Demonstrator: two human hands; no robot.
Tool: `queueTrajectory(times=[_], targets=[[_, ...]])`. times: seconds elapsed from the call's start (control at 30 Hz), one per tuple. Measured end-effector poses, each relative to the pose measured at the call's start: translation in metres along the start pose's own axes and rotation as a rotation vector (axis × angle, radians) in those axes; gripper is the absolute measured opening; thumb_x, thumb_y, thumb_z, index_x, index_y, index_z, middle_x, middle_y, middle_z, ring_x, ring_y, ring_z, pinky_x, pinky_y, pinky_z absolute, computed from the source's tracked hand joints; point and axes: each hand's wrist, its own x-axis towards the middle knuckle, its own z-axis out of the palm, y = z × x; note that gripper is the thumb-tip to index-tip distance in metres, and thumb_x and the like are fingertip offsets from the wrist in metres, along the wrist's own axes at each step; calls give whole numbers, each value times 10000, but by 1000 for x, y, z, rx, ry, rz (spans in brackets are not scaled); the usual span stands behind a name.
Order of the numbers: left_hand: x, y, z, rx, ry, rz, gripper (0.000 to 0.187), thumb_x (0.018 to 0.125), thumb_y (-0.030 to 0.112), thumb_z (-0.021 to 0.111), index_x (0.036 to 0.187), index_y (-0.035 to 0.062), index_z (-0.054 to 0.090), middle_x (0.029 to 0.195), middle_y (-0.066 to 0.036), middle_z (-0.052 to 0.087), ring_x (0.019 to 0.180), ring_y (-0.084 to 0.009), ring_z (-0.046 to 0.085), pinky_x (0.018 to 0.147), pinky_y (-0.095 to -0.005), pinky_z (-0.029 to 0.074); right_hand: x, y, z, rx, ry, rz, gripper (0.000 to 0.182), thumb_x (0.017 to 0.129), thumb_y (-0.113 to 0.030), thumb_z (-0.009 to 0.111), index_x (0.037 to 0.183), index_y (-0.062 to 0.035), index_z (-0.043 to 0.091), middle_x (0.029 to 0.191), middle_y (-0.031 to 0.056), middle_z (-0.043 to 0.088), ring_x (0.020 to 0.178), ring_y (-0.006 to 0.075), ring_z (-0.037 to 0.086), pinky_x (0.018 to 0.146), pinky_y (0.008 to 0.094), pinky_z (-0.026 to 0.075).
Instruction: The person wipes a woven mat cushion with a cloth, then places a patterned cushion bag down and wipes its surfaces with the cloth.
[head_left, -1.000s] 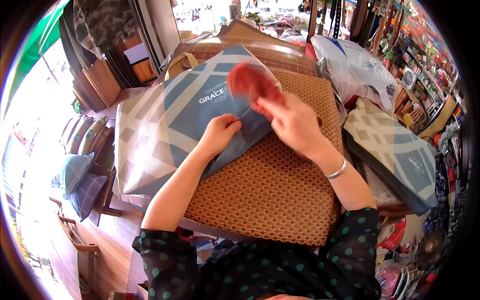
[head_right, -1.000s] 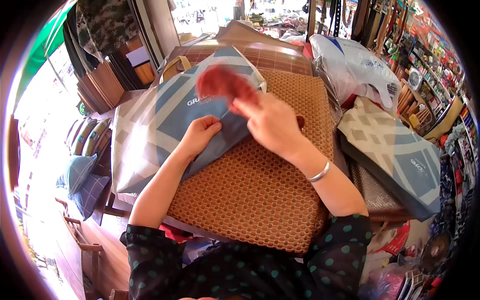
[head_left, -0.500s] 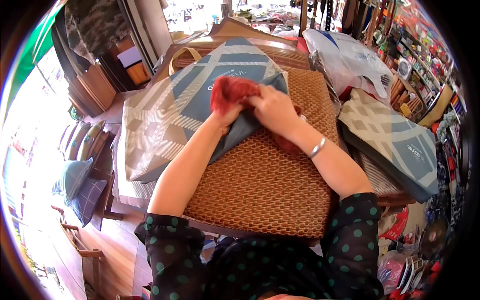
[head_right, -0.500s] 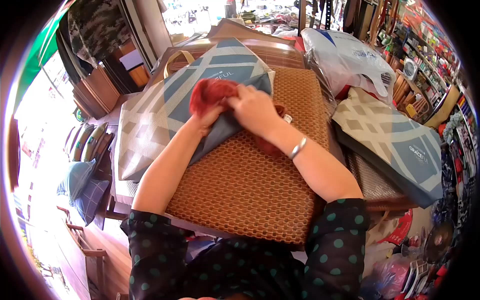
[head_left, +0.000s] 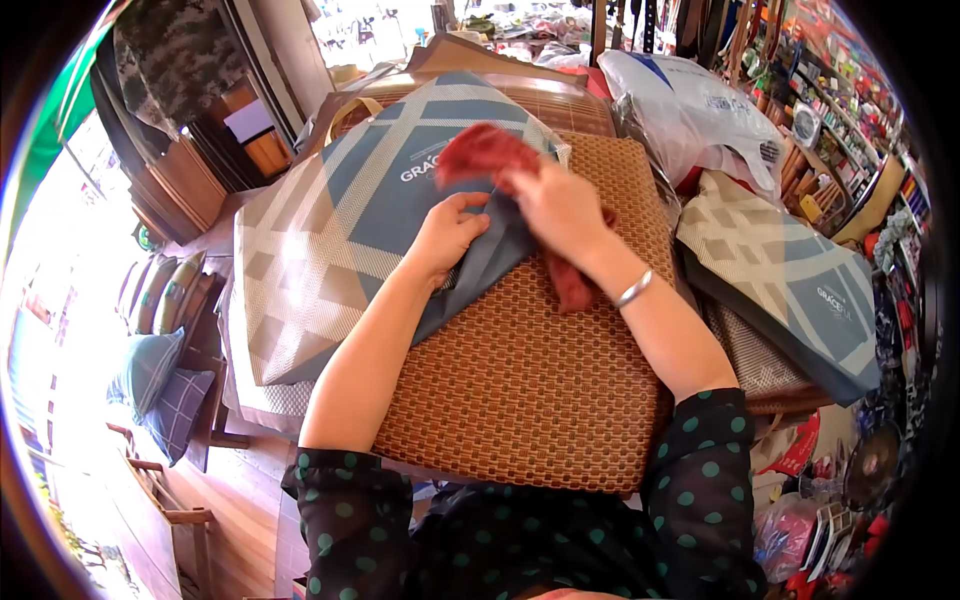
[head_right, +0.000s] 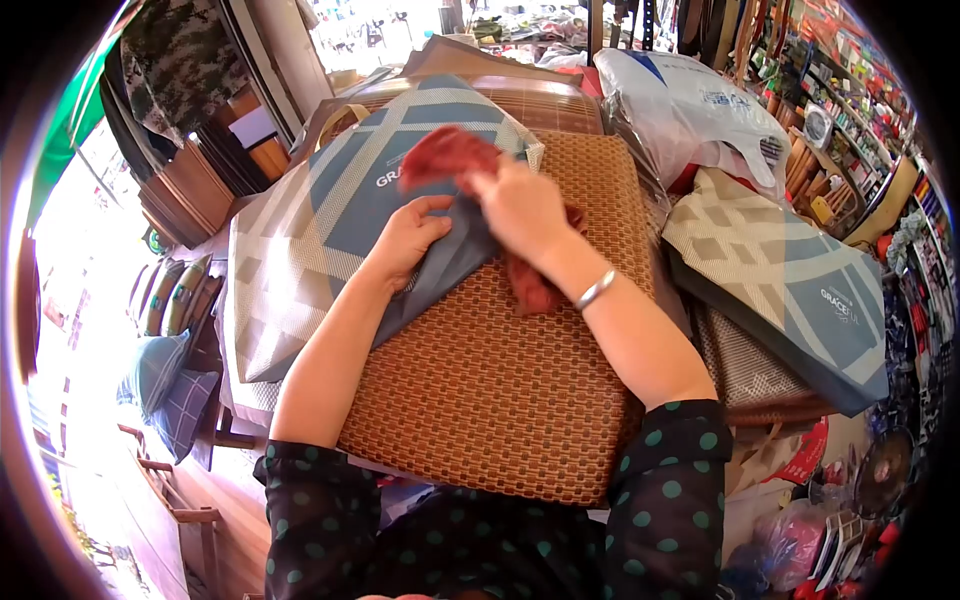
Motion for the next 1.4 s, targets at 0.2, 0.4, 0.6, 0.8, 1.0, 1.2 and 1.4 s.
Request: queueTrajectory(times=[0.2, 0.4, 0.6, 0.8, 1.0, 1.2, 1.4], targets=[[1, 0, 3, -83, 25, 32, 391, 962, 24, 586, 1340, -55, 530, 1049, -125, 702, 891, -129, 678, 776, -247, 546, -4, 2, -28, -108, 274, -32, 272, 894, -130, 593, 1134, -166, 716, 977, 123, 653, 846, 299, 639, 739, 421, 543], [2, -11, 1, -20, 120, 144, 438, 948, 40, 611, 1373, -23, 528, 1026, -91, 699, 892, -126, 650, 854, -274, 522, -19, -13, -4, -97, -25, -171, 263, 909, -163, 570, 1113, -217, 726, 1013, 91, 636, 911, 271, 637, 759, 389, 543], [-4, -2, 2, 125, 64, 105, 511, 931, 21, 621, 1419, -22, 476, 838, -31, 688, 764, -67, 620, 708, -211, 493, -2, 35, -22, -267, 295, 22, 251, 914, -145, 579, 1093, -213, 741, 938, 104, 648, 863, 283, 640, 716, 422, 526], [4, -24, -2, -27, 86, 180, 489, 920, 101, 653, 1377, -4, 515, 993, -41, 694, 958, -138, 636, 851, -316, 512, -29, -23, -6, -14, 17, -253, 220, 899, -130, 578, 1035, -161, 748, 952, 106, 632, 902, 278, 646, 763, 399, 545], [-80, 43, 6, 1083, -3, 362, 418, 860, 220, 702, 1243, 68, 631, 1002, -114, 706, 1025, -272, 658, 858, -378, 516, -13, 35, 1, -243, 32, 53, 177, 939, -216, 582, 992, -166, 744, 968, 112, 639, 899, 287, 647, 746, 407, 546], [-78, 26, 1, 1042, 42, 190, 245, 862, 212, 683, 1035, 39, 701, 992, -94, 717, 968, -286, 674, 833, -405, 525, -23, -10, -24, 209, 142, -79, 354, 772, -12, 638, 1061, -181, 755, 948, 127, 643, 890, 297, 658, 763, 419, 549], [-77, 26, -4, 912, 31, 170, 221, 863, 212, 702, 990, 31, 697, 889, -105, 722, 797, -266, 692, 771, -357, 538, -21, -3, 0, -18, -83, -145, 200, 901, -157, 570, 965, -159, 759, 969, 107, 644, 893, 290, 646, 781, 416, 553]])
